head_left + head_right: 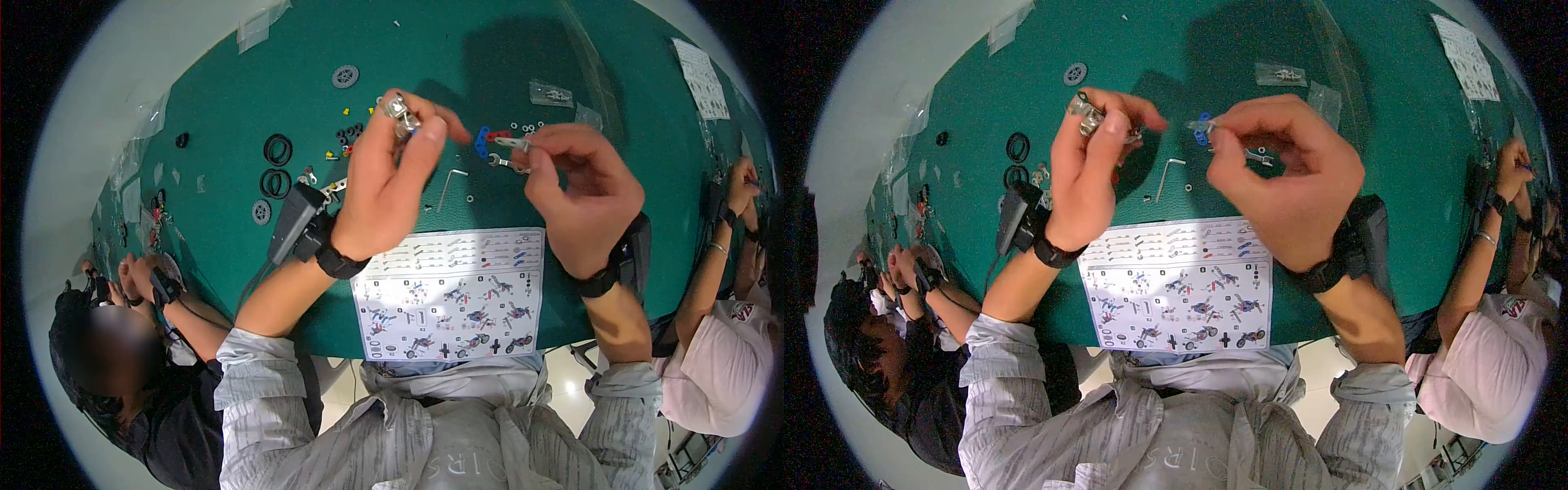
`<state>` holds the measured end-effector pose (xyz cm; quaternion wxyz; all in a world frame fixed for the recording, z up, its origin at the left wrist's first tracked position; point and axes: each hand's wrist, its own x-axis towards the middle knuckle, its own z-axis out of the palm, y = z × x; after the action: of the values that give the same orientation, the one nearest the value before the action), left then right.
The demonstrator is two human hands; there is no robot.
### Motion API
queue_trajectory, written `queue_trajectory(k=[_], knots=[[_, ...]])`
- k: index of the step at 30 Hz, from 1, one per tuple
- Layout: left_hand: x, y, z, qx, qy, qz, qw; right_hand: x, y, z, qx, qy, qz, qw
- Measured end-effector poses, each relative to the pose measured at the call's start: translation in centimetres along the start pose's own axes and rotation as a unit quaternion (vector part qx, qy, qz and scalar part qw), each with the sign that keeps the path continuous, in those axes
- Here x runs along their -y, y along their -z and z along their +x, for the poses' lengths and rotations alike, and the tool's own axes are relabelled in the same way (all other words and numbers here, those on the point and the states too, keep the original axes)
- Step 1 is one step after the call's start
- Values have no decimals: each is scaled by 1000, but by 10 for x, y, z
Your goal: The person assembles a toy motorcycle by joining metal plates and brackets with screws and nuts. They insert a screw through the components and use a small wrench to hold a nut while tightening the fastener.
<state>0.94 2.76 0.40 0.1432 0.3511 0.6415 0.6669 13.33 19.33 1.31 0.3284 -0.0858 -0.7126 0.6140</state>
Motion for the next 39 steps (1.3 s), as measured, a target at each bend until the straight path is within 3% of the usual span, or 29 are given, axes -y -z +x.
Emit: queue_trajectory(k=[1, 5, 8, 11, 15, 18, 21, 23, 26, 32, 35, 39], knots=[[0, 1, 0, 1, 49, -40, 998, 2, 0, 1, 0, -31, 3, 1000], [-4, 10, 0, 91, 114, 106, 984, 2, -1, 5, -4, -106, -2, 994], [-1, 17, 3, 150, 43, 124, 980, -3, -4, 3, 9, -109, -18, 994], [-12, 15, 5, 153, 47, 147, 976, -2, -7, 1, 24, -101, -28, 994], [-10, 9, 8, 127, -126, 292, 939, -1, -7, 2, 30, -98, -24, 994], [-6, 7, 10, 105, -190, 332, 918, 1, -4, 5, 11, -8, -136, 991], [-4, 6, 9, 83, -224, 326, 915, 2, -1, 9, 13, 142, -210, 967], [-4, 8, 10, 92, -227, 289, 925, 4, 0, 11, 25, 181, -218, 959], [-9, 13, -1, 145, -49, 230, 961, 3, 1, 10, 36, 190, -217, 957], [-6, 18, 4, 172, -105, 174, 964, 2, -3, 7, 35, 124, -194, 972], [-6, 18, 4, 180, -102, 228, 951, 2, -4, 7, 44, 87, -164, 982], [-11, 7, -2, 124, -70, 211, 967, 2, -3, 7, 46, 81, -153, 984]])
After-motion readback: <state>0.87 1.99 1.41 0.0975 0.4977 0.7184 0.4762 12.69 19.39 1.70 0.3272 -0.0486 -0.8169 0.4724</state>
